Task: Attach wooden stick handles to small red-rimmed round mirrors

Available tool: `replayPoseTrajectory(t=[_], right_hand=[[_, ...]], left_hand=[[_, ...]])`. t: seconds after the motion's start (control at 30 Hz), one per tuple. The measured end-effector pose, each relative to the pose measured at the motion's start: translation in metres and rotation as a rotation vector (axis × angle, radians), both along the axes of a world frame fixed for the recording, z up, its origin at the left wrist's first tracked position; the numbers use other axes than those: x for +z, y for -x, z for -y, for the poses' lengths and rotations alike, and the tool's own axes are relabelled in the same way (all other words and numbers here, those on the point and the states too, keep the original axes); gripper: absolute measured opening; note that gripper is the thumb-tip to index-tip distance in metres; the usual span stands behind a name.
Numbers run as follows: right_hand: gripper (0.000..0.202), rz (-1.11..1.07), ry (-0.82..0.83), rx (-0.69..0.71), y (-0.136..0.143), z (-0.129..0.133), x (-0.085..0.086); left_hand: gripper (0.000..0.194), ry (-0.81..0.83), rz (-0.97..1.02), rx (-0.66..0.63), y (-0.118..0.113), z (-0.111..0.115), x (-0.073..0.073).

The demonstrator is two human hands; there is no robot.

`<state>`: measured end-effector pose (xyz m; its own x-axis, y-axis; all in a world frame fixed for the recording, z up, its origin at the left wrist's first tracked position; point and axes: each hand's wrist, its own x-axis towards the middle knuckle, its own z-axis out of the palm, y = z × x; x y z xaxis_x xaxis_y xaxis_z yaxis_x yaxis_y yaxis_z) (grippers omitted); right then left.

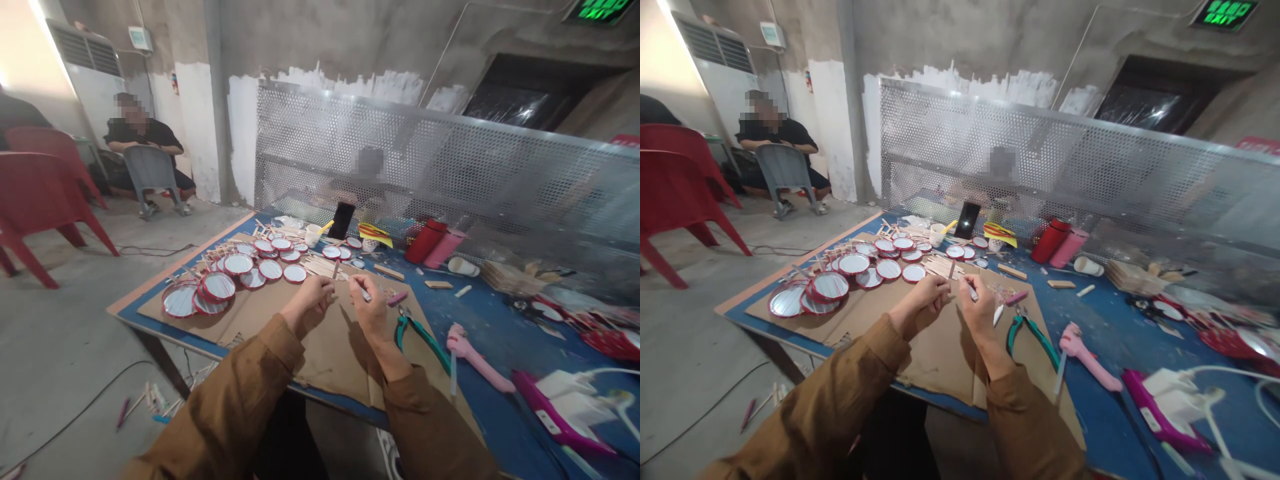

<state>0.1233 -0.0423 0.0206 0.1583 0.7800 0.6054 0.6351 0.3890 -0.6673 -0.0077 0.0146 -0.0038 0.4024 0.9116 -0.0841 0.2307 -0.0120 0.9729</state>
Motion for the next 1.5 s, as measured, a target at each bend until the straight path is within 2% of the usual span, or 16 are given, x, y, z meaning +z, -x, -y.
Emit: replayPoseTrajectory(t=[0.5, 0.93, 1.17, 1.37, 1.5], right_hand=[[0.019, 0.108, 0.014, 0.089, 0.0043, -0.0035, -0.0053], [0.019, 0.145, -0.009, -0.026, 0.0045, -0.0028, -0.003], [0.019, 0.128, -0.002, 0.058, 0.0066, -0.0041, -0.0061], [0.02, 0.136, 0.007, -0.072, 0.0046, -0.0036, -0.0064], [0.02, 0.116, -0.007, -0.026, 0.0051, -0.0026, -0.0044]], left_hand=[[0.015, 0.045, -0.005, -0.017, 0.0016, -0.0021, 0.0049], [0.013, 0.039, 0.021, -0.024, 0.0038, -0.0015, 0.0028], [0.013, 0.043, 0.026, -0.022, 0.0037, -0.0018, 0.0025], [0.015, 0.044, 0.022, -0.016, 0.0032, -0.0034, 0.0003], [0.014, 0.042, 0.028, -0.015, 0.0039, -0.0029, 0.0003]])
